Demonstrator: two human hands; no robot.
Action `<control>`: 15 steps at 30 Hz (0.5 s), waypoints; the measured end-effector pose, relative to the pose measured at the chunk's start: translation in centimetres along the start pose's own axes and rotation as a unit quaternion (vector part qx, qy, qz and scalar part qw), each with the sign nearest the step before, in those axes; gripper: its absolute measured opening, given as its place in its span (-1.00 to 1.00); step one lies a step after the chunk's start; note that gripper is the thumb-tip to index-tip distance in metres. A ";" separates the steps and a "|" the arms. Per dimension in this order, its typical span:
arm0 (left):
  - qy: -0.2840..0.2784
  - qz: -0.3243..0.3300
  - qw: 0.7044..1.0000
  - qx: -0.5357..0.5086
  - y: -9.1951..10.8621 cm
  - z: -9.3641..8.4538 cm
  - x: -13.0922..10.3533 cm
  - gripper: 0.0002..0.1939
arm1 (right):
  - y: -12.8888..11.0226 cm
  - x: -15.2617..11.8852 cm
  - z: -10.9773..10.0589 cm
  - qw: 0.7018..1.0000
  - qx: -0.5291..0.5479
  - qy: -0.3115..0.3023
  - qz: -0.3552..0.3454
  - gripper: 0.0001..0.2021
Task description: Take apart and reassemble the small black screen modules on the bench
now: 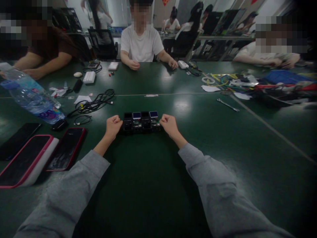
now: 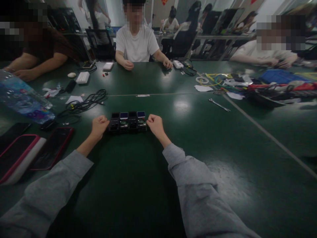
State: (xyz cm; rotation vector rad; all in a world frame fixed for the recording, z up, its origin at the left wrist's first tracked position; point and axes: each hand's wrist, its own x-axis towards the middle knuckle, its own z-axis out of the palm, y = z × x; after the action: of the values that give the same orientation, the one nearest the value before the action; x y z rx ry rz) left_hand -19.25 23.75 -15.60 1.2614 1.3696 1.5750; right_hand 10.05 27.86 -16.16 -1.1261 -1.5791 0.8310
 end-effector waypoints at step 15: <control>-0.009 -0.031 0.999 -0.026 0.6 0.0 -0.2 -0.62 | -0.1 0.0 0.4 0.999 -0.050 0.005 0.002 -0.78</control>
State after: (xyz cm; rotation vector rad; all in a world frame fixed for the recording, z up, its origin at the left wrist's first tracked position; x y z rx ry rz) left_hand -19.14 23.47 -15.06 1.1892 1.3351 1.5435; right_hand 9.69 27.87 -16.20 -1.2034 -1.6262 0.7554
